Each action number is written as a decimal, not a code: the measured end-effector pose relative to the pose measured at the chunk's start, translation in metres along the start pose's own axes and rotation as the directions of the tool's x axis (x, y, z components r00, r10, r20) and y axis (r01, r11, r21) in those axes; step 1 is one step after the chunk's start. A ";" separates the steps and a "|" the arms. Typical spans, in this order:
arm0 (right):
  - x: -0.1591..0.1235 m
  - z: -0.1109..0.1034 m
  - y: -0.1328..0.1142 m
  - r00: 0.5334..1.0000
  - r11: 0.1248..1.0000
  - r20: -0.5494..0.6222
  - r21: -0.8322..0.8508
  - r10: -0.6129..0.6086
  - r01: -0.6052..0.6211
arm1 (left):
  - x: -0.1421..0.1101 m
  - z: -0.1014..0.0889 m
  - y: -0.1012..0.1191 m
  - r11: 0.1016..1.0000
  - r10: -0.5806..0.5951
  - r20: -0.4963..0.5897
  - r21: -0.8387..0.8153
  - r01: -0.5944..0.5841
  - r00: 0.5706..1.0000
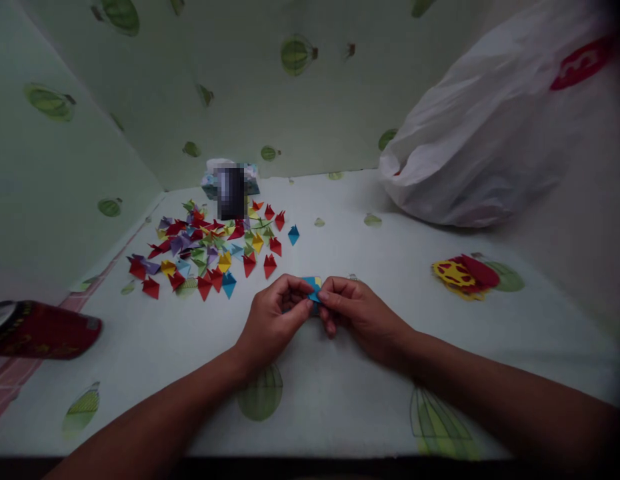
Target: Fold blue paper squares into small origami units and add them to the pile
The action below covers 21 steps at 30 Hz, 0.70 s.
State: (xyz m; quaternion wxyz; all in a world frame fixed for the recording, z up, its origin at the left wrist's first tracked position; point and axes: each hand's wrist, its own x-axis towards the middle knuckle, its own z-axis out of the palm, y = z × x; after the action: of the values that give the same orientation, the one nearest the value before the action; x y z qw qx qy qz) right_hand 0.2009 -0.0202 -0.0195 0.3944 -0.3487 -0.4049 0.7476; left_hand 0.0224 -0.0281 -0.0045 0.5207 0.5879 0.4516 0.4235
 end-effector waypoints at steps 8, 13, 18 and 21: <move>-0.001 0.000 0.001 1.000 0.997 0.020 -0.073 -0.003 0.004 | -0.002 0.001 0.001 0.999 0.001 -0.038 0.038 0.000 0.999; -0.002 0.001 0.001 0.998 0.999 0.066 -0.037 0.023 -0.020 | -0.006 0.001 0.003 0.999 0.013 -0.039 0.042 -0.011 0.999; -0.002 0.000 0.001 0.992 0.998 0.123 -0.056 0.040 -0.033 | -0.008 0.004 0.008 0.999 0.024 -0.058 0.024 -0.023 0.998; -0.003 0.001 0.000 0.993 0.996 0.117 -0.085 0.029 -0.019 | -0.008 0.005 0.008 0.999 0.032 -0.057 -0.039 -0.034 0.998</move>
State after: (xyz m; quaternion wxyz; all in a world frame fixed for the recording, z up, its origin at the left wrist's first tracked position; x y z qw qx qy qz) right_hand 0.2013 -0.0232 -0.0183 0.3457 -0.3250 -0.4542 0.7541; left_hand 0.0262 -0.0374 0.0030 0.5123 0.5726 0.4480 0.4571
